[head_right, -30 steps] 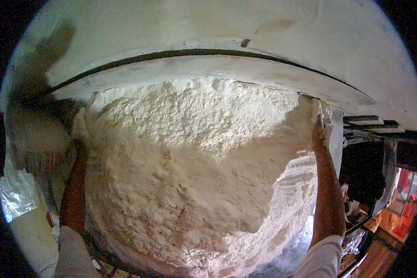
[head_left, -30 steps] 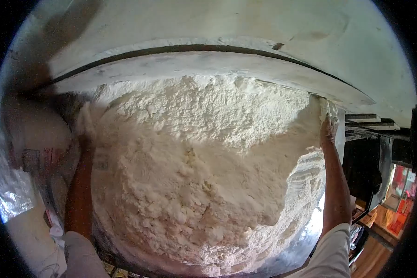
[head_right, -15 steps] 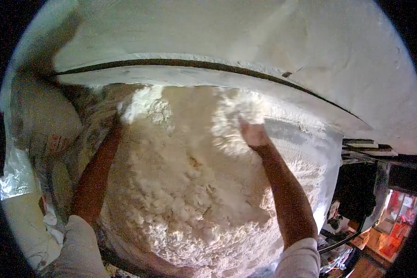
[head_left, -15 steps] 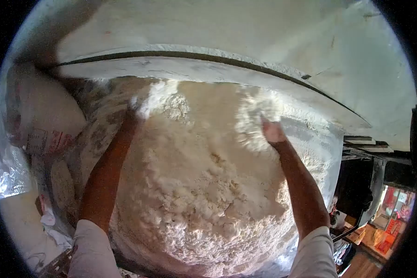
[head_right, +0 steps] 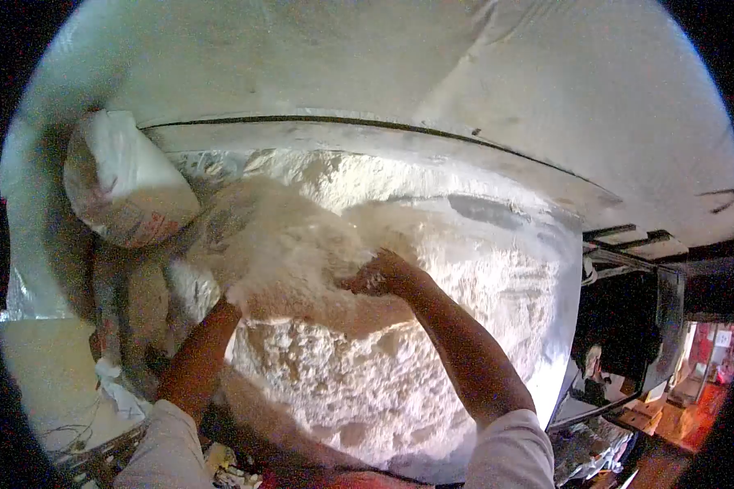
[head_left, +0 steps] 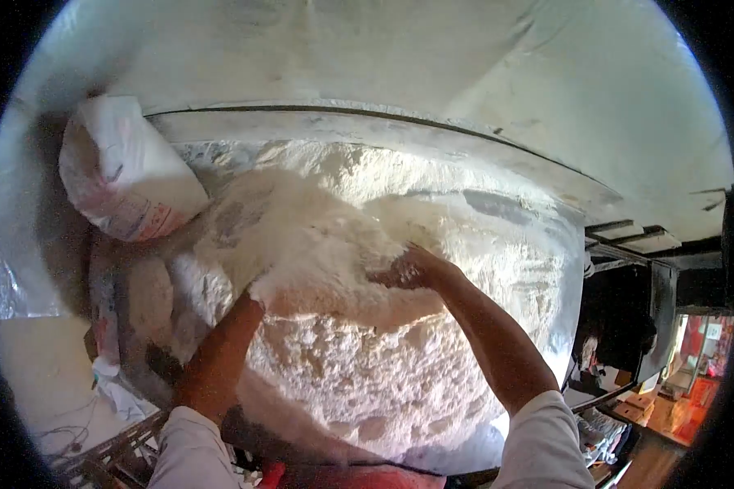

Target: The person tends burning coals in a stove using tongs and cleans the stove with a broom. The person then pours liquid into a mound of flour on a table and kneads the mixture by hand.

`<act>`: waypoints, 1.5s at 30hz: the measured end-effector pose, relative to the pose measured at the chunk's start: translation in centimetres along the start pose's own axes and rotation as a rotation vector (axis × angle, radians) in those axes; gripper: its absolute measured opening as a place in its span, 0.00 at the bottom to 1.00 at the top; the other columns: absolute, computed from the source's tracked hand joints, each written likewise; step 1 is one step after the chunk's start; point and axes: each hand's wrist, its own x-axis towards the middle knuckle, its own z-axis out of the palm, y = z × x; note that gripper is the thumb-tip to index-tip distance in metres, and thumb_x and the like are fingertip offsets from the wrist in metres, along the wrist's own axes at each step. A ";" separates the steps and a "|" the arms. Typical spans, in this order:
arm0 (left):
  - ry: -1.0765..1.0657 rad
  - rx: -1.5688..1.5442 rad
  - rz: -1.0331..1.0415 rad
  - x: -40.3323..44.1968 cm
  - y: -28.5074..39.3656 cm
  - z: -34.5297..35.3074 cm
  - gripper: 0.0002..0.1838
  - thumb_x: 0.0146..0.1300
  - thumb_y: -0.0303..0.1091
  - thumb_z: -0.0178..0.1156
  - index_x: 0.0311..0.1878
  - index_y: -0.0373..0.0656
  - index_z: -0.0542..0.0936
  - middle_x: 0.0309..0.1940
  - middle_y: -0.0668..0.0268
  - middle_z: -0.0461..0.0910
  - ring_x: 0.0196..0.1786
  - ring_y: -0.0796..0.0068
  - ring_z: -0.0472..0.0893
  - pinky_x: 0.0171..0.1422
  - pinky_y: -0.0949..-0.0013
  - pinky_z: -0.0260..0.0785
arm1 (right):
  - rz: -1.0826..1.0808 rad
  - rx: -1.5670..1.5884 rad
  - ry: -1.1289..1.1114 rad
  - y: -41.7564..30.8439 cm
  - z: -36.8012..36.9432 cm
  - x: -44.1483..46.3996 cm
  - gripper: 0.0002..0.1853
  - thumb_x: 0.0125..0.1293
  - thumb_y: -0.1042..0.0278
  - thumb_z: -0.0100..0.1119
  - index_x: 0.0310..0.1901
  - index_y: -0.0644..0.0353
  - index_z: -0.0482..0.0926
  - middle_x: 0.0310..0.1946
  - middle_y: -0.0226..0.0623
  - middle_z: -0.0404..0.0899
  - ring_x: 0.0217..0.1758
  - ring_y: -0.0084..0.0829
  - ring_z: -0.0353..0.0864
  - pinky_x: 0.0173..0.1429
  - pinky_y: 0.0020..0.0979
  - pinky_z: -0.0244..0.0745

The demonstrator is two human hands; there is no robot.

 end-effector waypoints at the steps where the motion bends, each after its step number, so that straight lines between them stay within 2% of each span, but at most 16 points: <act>1: -0.038 -0.012 0.052 -1.1 0.7 1.7 0.29 0.64 0.45 0.57 0.64 0.40 0.67 0.66 0.55 0.62 0.66 0.56 0.65 0.73 0.57 0.53 | -0.164 -0.166 0.068 0.3 2.2 -1.3 0.35 0.61 0.33 0.52 0.60 0.53 0.72 0.47 0.47 0.80 0.53 0.36 0.77 0.60 0.39 0.69; 2: -0.072 -0.024 0.111 -1.9 1.4 3.3 0.29 0.64 0.45 0.57 0.64 0.40 0.67 0.66 0.55 0.62 0.66 0.56 0.65 0.73 0.57 0.53 | -0.312 -0.330 0.162 0.7 4.4 -2.6 0.35 0.60 0.33 0.54 0.59 0.53 0.73 0.49 0.47 0.79 0.55 0.36 0.76 0.61 0.40 0.68; 4: -0.101 -0.095 0.372 -3.9 2.8 7.1 0.29 0.64 0.45 0.57 0.64 0.40 0.67 0.67 0.55 0.62 0.66 0.56 0.65 0.73 0.57 0.52 | 0.111 -0.192 0.519 -3.5 6.4 -7.7 0.33 0.59 0.36 0.58 0.55 0.56 0.75 0.53 0.46 0.76 0.57 0.34 0.74 0.64 0.42 0.67; 5: -0.100 -0.133 0.526 -4.5 3.2 8.7 0.29 0.64 0.45 0.58 0.64 0.40 0.67 0.67 0.55 0.62 0.66 0.56 0.64 0.73 0.57 0.52 | -0.002 -0.139 0.566 -1.6 8.4 -8.5 0.33 0.58 0.38 0.60 0.55 0.58 0.74 0.54 0.45 0.74 0.58 0.35 0.73 0.63 0.43 0.69; 8: -0.026 0.792 0.106 -8.7 5.5 9.1 0.33 0.61 0.46 0.61 0.66 0.42 0.64 0.68 0.55 0.60 0.68 0.56 0.61 0.75 0.54 0.49 | -0.242 -0.163 0.749 -2.0 9.3 -13.7 0.42 0.50 0.31 0.62 0.59 0.57 0.71 0.53 0.48 0.74 0.59 0.46 0.70 0.67 0.48 0.61; 10: 0.126 0.177 0.244 -11.1 4.7 8.4 0.35 0.60 0.45 0.63 0.68 0.44 0.62 0.67 0.55 0.61 0.68 0.57 0.61 0.75 0.53 0.50 | 0.188 0.409 0.626 0.2 10.9 -18.0 0.39 0.55 0.34 0.60 0.60 0.56 0.69 0.53 0.47 0.74 0.59 0.44 0.70 0.68 0.45 0.61; 14: 0.400 0.070 -0.120 -15.9 0.2 5.6 0.35 0.60 0.45 0.62 0.67 0.44 0.62 0.66 0.55 0.62 0.68 0.57 0.62 0.74 0.53 0.52 | 0.691 1.122 0.735 7.7 15.1 -24.2 0.33 0.64 0.47 0.57 0.63 0.63 0.66 0.54 0.43 0.72 0.61 0.35 0.69 0.58 0.33 0.74; 15: 0.457 0.061 -0.178 -16.1 -1.1 5.6 0.34 0.60 0.45 0.62 0.67 0.44 0.62 0.66 0.55 0.62 0.68 0.57 0.62 0.73 0.54 0.52 | 0.489 1.124 0.718 13.4 20.3 -24.0 0.37 0.66 0.40 0.49 0.68 0.58 0.57 0.60 0.48 0.66 0.63 0.40 0.67 0.63 0.39 0.67; 19: 0.487 -0.004 -0.249 -12.0 -5.1 8.3 0.34 0.61 0.44 0.61 0.67 0.43 0.63 0.65 0.55 0.62 0.67 0.57 0.63 0.72 0.54 0.53 | 0.740 1.193 0.583 11.4 20.9 -17.8 0.39 0.69 0.33 0.33 0.70 0.55 0.54 0.66 0.45 0.61 0.68 0.44 0.60 0.68 0.42 0.62; 24: 0.352 -0.134 -0.204 -4.4 -6.1 12.5 0.34 0.61 0.44 0.61 0.67 0.43 0.63 0.65 0.55 0.63 0.66 0.58 0.64 0.71 0.55 0.55 | 0.387 1.703 0.418 6.5 20.4 -8.4 0.32 0.66 0.51 0.50 0.67 0.59 0.59 0.66 0.43 0.62 0.66 0.41 0.63 0.70 0.39 0.59; 26: 0.295 -0.181 -0.177 -2.7 -4.8 13.3 0.33 0.62 0.44 0.60 0.67 0.43 0.63 0.64 0.55 0.64 0.66 0.58 0.65 0.71 0.55 0.55 | 0.253 1.646 0.409 5.3 19.0 -7.1 0.31 0.65 0.59 0.57 0.66 0.61 0.61 0.66 0.43 0.62 0.65 0.40 0.64 0.71 0.37 0.58; 32: 0.132 -0.196 -0.042 -3.8 2.6 10.4 0.33 0.62 0.44 0.60 0.67 0.42 0.63 0.63 0.55 0.65 0.65 0.58 0.66 0.69 0.56 0.57 | -0.063 0.344 0.675 0.8 12.1 -10.2 0.09 0.67 0.71 0.51 0.46 0.63 0.75 0.39 0.38 0.77 0.35 0.26 0.77 0.40 0.28 0.78; 35: 0.194 -0.091 0.002 -6.9 3.8 6.4 0.32 0.62 0.44 0.59 0.67 0.42 0.63 0.63 0.55 0.65 0.64 0.59 0.67 0.69 0.56 0.58 | 0.007 0.862 0.897 3.6 11.8 -12.9 0.08 0.69 0.71 0.48 0.42 0.63 0.76 0.34 0.38 0.78 0.28 0.25 0.77 0.30 0.27 0.80; 38: 0.376 0.027 -0.069 -10.3 1.4 2.2 0.32 0.63 0.44 0.59 0.67 0.42 0.63 0.62 0.55 0.66 0.63 0.59 0.67 0.68 0.56 0.59 | 0.400 1.117 0.950 11.4 14.0 -17.2 0.16 0.71 0.61 0.48 0.52 0.63 0.74 0.45 0.43 0.79 0.46 0.32 0.79 0.51 0.31 0.77; 40: 0.482 0.073 -0.147 -11.4 -1.2 0.7 0.32 0.63 0.44 0.59 0.67 0.42 0.63 0.62 0.54 0.66 0.63 0.59 0.68 0.67 0.57 0.60 | 0.585 1.079 0.771 14.7 13.1 -20.4 0.26 0.65 0.53 0.57 0.61 0.57 0.69 0.53 0.38 0.76 0.51 0.30 0.76 0.56 0.38 0.73; 45: 0.497 0.052 -0.204 -5.7 -6.5 1.9 0.32 0.63 0.44 0.58 0.67 0.41 0.63 0.61 0.54 0.67 0.62 0.59 0.69 0.66 0.57 0.61 | 0.598 1.223 0.636 17.6 12.1 -14.2 0.26 0.65 0.54 0.58 0.61 0.57 0.69 0.54 0.38 0.75 0.52 0.30 0.75 0.56 0.38 0.74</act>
